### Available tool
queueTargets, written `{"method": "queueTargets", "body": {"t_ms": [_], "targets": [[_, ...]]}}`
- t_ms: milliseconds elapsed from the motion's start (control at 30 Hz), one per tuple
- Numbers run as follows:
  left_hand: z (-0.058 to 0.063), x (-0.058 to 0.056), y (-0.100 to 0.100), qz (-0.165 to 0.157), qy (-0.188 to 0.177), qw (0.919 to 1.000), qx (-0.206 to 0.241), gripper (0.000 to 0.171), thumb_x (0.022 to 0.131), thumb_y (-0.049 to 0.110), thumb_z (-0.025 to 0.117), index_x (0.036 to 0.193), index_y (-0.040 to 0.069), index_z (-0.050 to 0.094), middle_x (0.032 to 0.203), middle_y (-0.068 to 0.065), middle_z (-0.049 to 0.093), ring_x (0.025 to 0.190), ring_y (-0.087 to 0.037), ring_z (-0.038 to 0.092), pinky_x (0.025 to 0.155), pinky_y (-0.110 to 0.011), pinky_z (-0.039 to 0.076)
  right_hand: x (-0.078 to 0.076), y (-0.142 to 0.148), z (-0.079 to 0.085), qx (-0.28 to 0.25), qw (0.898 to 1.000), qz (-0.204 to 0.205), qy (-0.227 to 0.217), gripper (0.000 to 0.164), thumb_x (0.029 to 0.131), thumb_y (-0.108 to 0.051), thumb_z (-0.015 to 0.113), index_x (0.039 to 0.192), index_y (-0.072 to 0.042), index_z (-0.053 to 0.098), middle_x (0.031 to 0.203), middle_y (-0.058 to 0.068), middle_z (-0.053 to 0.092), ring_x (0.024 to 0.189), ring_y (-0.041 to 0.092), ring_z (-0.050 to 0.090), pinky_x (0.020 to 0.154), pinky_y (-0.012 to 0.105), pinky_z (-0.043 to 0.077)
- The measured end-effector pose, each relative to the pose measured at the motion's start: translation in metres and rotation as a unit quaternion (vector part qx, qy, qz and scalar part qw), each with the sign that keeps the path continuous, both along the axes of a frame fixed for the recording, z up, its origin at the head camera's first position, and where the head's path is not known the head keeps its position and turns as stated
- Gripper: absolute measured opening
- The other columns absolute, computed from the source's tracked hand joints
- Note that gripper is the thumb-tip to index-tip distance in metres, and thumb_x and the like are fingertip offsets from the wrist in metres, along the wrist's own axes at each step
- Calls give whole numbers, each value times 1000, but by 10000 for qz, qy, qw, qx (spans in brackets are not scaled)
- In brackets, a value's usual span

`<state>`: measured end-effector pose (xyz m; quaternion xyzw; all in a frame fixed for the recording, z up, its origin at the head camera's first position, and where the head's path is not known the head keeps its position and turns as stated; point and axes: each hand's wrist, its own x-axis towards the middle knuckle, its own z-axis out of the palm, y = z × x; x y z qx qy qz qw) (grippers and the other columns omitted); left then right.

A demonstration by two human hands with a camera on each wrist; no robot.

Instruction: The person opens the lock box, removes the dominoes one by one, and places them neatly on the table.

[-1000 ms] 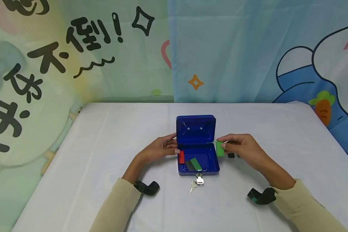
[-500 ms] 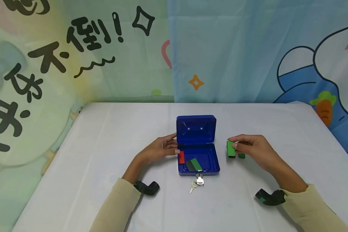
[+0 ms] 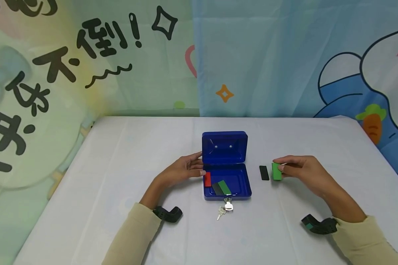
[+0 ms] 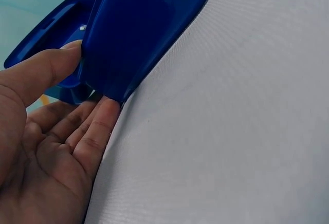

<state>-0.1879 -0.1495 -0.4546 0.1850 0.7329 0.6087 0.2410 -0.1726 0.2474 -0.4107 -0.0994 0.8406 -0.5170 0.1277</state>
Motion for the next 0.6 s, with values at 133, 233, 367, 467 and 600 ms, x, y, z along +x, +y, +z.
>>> {"method": "queueTargets", "body": {"t_ms": [133, 233, 367, 467, 600], "targets": [[-1, -1, 0, -21, 12, 10000, 12, 76, 92, 17, 68, 155, 9, 24, 138, -10, 54, 126, -19, 51, 103, -31, 41, -3, 9, 0, 130, 9999, -80, -38, 37, 96, -19, 64, 125, 5, 61, 110, -5, 65, 88, 15, 68, 79, 22, 53], [-2, -2, 0, -32, -14, 10000, 1, 76, 92, 17, 68, 155, 10, 24, 138, -11, 53, 126, -19, 51, 103, -31, 42, -5, 16, -2, 137, 9998, -102, -73, 36, 96, -19, 64, 125, 4, 62, 110, -10, 64, 88, 14, 69, 78, 20, 52], [-2, -2, -1, -1, -31, 10000, -76, 75, 93, 16, 67, 154, 10, 25, 139, -11, 53, 127, -20, 51, 103, -31, 42, -12, 25, -9, -67, 9999, -44, -149, 35, 96, -15, 63, 124, 6, 62, 109, -13, 63, 90, 9, 68, 78, 21, 53], [-1, -2, -1, 35, -16, 9999, -125, 74, 93, 16, 67, 154, 10, 26, 139, -11, 52, 127, -20, 50, 103, -31, 41, -17, 31, -15, -40, 9995, -37, -309, 37, 96, -12, 62, 126, 10, 59, 115, -6, 59, 91, 6, 66, 78, 22, 54], [-1, -2, 0, 36, 0, 9999, -134, 74, 93, 15, 67, 154, 8, 26, 138, -11, 53, 127, -20, 51, 103, -31, 42, -21, 39, -20, 205, 9984, -104, -519, 42, 97, -13, 61, 129, 13, 55, 125, 10, 54, 90, 8, 67, 78, 20, 53]]}}
